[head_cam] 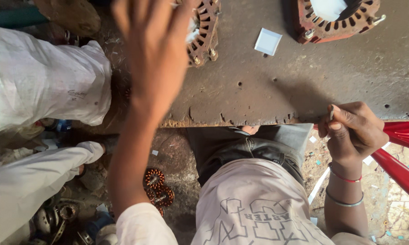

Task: The person inserts small white insulating papers into the slots of a motor stator using a small tool to push them into place.

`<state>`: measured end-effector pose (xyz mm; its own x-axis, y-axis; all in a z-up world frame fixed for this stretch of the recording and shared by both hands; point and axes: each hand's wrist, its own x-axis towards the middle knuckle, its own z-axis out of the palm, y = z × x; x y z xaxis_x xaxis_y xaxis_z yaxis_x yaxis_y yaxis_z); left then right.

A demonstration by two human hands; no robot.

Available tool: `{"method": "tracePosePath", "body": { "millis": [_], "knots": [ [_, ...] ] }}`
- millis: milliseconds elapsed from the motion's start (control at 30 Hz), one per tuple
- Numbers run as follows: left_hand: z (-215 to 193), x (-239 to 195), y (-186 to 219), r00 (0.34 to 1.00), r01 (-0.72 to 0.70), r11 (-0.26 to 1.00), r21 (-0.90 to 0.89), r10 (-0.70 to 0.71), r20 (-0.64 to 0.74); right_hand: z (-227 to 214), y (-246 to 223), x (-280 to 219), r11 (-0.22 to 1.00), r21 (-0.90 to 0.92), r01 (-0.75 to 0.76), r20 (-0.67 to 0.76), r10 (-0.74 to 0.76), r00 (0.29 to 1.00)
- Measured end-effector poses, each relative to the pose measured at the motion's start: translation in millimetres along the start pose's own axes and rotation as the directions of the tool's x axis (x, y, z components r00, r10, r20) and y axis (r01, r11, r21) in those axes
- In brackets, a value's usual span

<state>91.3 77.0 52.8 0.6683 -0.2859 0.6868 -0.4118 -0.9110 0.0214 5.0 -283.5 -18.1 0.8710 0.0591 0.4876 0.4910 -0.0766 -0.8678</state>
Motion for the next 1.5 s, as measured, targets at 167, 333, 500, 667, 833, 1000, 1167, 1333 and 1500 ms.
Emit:
{"method": "tracePosePath", "body": {
  "millis": [167, 333, 500, 667, 833, 1000, 1167, 1333, 1500],
  "knots": [
    [29.2, -16.2, 83.0, 0.948, -0.236, 0.952, -0.194, 0.27, 0.168, 2.5, -2.8, 3.7, 0.999, -0.033, -0.019, -0.005, 0.018, 1.0],
    [45.6, -25.3, 105.9, 0.955, -0.105, 0.99, -0.099, 0.128, 0.267, 4.7, -22.0, -0.7, 0.982, -0.144, -0.123, 0.009, 0.125, 0.992],
    [9.5, -69.9, 116.1, 0.937, 0.073, 0.931, -0.357, 0.058, 0.343, 11.0, -41.3, 4.1, 0.895, -0.446, -0.025, 0.169, 0.112, 0.979],
    [4.7, -90.5, 104.3, 0.957, -0.085, 0.897, -0.434, 0.194, 0.213, 27.9, -57.8, 24.9, 0.726, -0.68, 0.101, 0.379, 0.231, 0.896],
    [5.8, -87.6, 108.7, 0.958, 0.059, 0.873, -0.484, 0.087, 0.272, 35.0, -52.2, 42.9, 0.637, -0.663, 0.392, 0.631, 0.195, 0.751],
    [-1.0, -79.4, 104.6, 0.935, 0.148, 0.821, -0.552, 0.065, 0.349, 35.2, -49.1, 48.0, 0.581, -0.67, 0.462, 0.681, 0.234, 0.694],
    [5.1, -82.1, 108.9, 0.943, 0.115, 0.858, -0.501, 0.065, 0.327, 47.6, -52.4, 44.2, 0.476, -0.745, 0.467, 0.629, 0.268, 0.73],
    [15.9, -90.4, 112.8, 0.946, 0.036, 0.924, -0.382, 0.092, 0.311, 52.4, -51.8, 39.7, 0.47, -0.738, 0.485, 0.626, 0.206, 0.752],
    [9.8, -83.0, 113.3, 0.917, 0.128, 0.909, -0.396, 0.044, 0.396, 32.7, -42.0, 53.5, 0.424, -0.518, 0.743, 0.846, 0.127, 0.518]
  ]
}}
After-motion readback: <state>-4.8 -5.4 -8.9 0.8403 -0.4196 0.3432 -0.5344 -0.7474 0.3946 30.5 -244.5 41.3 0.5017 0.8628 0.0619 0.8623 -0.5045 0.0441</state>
